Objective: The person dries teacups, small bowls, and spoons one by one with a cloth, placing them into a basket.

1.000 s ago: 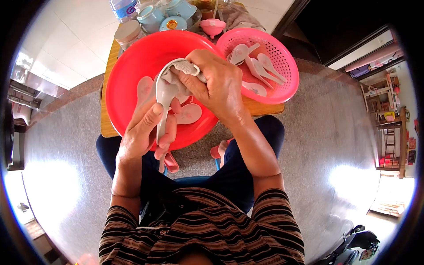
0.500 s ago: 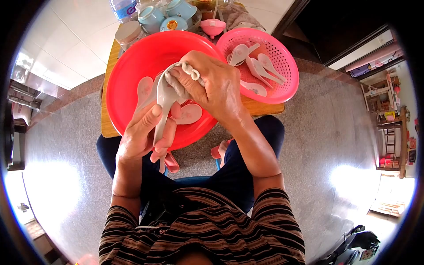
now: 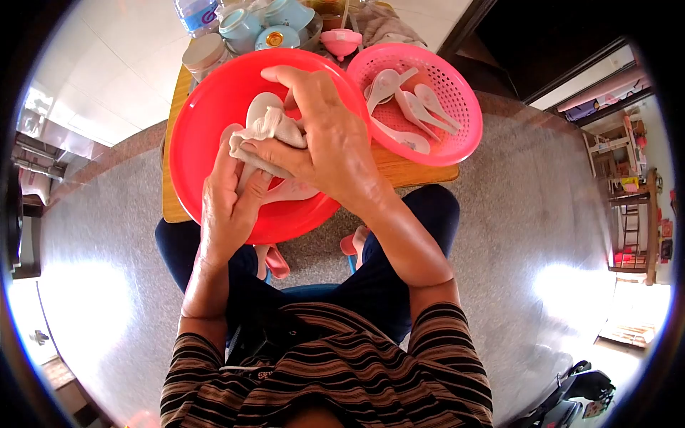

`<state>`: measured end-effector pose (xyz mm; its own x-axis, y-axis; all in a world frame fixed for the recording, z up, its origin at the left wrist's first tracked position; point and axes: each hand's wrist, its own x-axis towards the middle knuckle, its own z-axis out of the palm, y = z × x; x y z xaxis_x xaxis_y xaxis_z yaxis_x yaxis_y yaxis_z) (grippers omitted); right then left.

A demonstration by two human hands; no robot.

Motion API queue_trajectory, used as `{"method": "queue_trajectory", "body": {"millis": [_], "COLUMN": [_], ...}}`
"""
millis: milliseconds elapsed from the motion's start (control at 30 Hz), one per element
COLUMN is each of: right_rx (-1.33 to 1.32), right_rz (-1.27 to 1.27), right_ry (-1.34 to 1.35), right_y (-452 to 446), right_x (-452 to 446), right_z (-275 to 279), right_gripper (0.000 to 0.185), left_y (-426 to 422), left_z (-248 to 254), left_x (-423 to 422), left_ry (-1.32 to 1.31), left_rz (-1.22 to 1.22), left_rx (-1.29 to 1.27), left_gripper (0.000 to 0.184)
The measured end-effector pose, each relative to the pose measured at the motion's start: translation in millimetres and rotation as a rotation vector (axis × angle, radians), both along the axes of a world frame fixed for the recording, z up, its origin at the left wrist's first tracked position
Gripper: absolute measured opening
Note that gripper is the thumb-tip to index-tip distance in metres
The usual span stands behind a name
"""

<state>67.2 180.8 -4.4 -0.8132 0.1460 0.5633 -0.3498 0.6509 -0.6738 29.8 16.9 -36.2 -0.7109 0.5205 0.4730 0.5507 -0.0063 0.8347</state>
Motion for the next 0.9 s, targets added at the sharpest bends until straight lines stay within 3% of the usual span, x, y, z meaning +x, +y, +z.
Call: {"method": "queue_trajectory", "body": {"millis": [133,200,367,433,467,533,567,700,767,900], "right_rx": [-0.238,-0.621,-0.74,-0.949,-0.951,-0.506,-0.492,-0.573,-0.834,-0.916], "right_rz": [0.167,0.252,0.17,0.29,0.289,0.356,0.371,0.327,0.336,0.202], "right_ry": [0.005,-0.27,-0.247,-0.267,-0.267,-0.166,-0.199,-0.158,-0.305,-0.231], "right_y": [6.8,4.3,2.5,-0.7,-3.2,-6.9,-5.0,-6.4,1.1,-0.8], "right_x": [-5.6,4.6,2.2,1.9,-0.1,-4.9,-4.9,-1.6,3.2,2.8], "right_z": [-8.8,-0.7,-4.1,-6.6,-8.0,-10.1,-10.3,-6.2,-1.1,-3.3], "right_gripper": [0.048,0.03,0.033,0.032,0.032,0.047,0.053,0.046,0.029,0.032], "left_y": [-9.6,-9.6,-12.8,-11.5,-10.9,-5.2,-3.5,-8.1,-13.2,-15.9], "left_z": [21.1,18.1,22.0,12.2,8.6,8.9,9.2,13.0,13.1,16.9], "left_x": [8.6,8.5,8.5,4.5,3.2,6.9,8.4,8.2,6.0,6.5], "left_ry": [-0.127,-0.005,-0.118,-0.165,-0.214,-0.223,-0.229,-0.179,-0.067,-0.195], "left_rz": [-0.146,-0.128,-0.16,-0.158,-0.155,-0.115,-0.072,-0.062,-0.131,-0.207], "left_rx": [-0.145,-0.138,-0.179,-0.111,-0.043,0.034,0.112,0.011,-0.159,-0.183], "left_gripper": [0.026,0.026,0.025,0.025,0.026,0.025,0.024,0.026,0.03,0.03]}}
